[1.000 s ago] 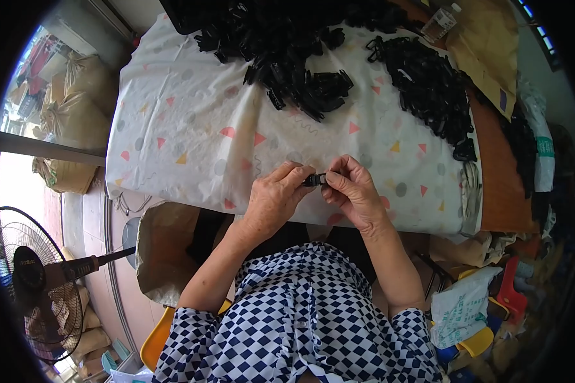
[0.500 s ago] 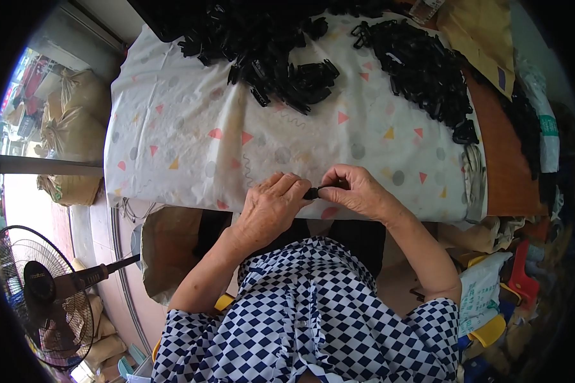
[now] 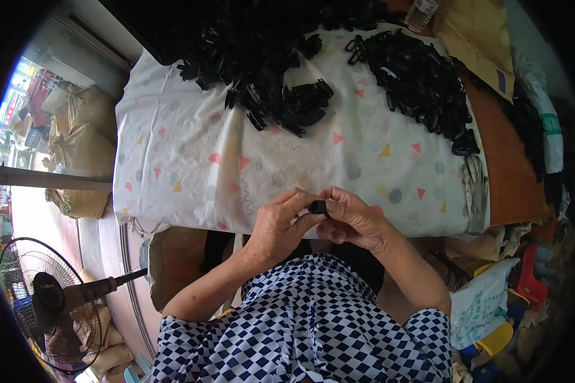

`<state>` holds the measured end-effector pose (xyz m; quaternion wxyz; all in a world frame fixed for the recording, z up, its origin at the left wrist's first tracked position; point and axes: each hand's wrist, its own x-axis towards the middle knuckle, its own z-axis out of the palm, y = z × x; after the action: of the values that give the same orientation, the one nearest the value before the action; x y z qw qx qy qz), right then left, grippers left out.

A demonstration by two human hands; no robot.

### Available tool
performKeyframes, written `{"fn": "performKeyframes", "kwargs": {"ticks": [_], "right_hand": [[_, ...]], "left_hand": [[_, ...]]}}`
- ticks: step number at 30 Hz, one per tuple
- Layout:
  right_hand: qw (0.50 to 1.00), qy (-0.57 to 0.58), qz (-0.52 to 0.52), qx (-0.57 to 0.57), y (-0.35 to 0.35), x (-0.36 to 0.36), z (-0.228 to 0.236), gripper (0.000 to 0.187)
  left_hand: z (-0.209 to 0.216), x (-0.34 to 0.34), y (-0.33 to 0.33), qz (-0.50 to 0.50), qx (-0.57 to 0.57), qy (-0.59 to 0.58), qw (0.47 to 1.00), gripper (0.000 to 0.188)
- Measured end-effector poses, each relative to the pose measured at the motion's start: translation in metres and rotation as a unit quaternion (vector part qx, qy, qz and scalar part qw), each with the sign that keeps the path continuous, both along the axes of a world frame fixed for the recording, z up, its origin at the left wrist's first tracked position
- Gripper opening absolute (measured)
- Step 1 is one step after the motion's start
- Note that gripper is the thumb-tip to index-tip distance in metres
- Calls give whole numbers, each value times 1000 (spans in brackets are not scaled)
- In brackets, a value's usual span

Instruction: Assembling plastic buckle components by hand on a workbench.

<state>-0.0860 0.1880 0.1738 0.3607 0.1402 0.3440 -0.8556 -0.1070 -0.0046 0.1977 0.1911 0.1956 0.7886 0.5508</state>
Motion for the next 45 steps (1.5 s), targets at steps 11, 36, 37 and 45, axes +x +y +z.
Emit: {"fn": "performKeyframes", "kwargs": {"ticks": [11, 36, 37, 45], "right_hand": [[984, 146, 5, -101, 8, 2, -16, 45], [562, 258, -280, 734, 310, -125, -45, 68], [558, 281, -276, 731, 298, -127, -48, 66], [468, 457, -237, 718, 220, -108, -51, 49]], "left_hand": [[-9, -10, 29, 27, 270, -292, 917, 32], [-67, -25, 41, 130, 6, 75, 989, 13], [-65, -25, 41, 134, 9, 79, 988, 12], [-75, -34, 49, 173, 60, 59, 981, 14]]}}
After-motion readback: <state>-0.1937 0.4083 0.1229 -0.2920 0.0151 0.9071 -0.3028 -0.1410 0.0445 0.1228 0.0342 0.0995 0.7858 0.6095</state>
